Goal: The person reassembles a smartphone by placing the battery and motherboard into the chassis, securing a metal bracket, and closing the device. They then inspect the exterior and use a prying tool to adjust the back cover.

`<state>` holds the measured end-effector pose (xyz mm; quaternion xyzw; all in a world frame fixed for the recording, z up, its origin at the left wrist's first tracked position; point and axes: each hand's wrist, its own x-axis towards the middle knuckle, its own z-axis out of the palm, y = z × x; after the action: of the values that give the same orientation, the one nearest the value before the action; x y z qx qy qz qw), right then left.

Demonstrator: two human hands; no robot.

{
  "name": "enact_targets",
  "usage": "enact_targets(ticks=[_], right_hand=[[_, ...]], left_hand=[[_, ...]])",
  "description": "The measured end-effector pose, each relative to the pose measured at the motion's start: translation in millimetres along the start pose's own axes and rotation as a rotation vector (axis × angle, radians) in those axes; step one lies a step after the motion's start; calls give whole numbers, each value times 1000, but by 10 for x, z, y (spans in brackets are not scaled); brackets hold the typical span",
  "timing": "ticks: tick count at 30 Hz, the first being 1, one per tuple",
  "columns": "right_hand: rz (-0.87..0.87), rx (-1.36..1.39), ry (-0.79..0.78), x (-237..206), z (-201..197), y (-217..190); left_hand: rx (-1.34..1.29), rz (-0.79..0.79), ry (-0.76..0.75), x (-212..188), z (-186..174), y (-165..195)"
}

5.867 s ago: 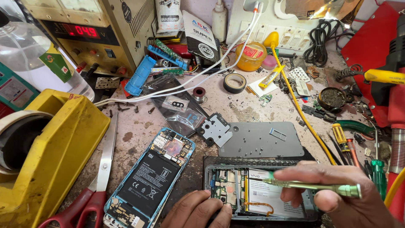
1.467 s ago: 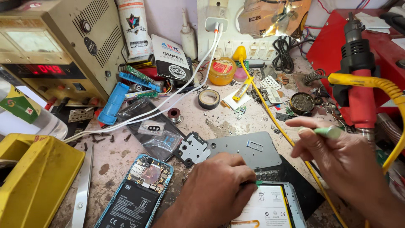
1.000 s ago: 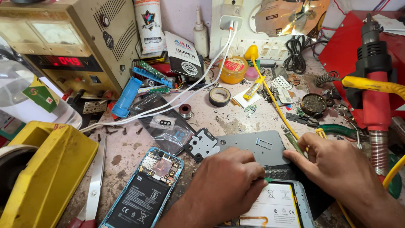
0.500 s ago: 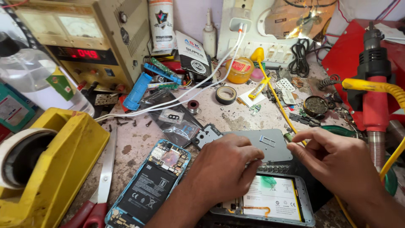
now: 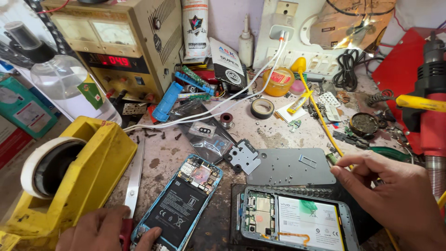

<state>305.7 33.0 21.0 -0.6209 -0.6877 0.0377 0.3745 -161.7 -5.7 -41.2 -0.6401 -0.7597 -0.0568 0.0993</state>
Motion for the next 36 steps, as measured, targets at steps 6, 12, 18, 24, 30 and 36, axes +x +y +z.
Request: enact_targets(ticks=[6,12,18,24,30,36], right_hand=[[84,-85,-76,6,-6,-23],[172,-178,-150,35,-24,-79],[166,-138,-170,59,-53,-184],[-221,64,-115,31,-126,-259],[-456,442,-243,-135,-232,-342],[-481,264,-451,-267,-253,-473]], left_hand=[[126,46,90,-101,137,-111],[-112,-191,-287,178,-75,-128],[235,-34,-216,202,-86,-285],[-348,189,263,22,-331,-81],[-1293,317,-231,-50,-541,1364],[-1795,205,-228,-69,-828,2149]])
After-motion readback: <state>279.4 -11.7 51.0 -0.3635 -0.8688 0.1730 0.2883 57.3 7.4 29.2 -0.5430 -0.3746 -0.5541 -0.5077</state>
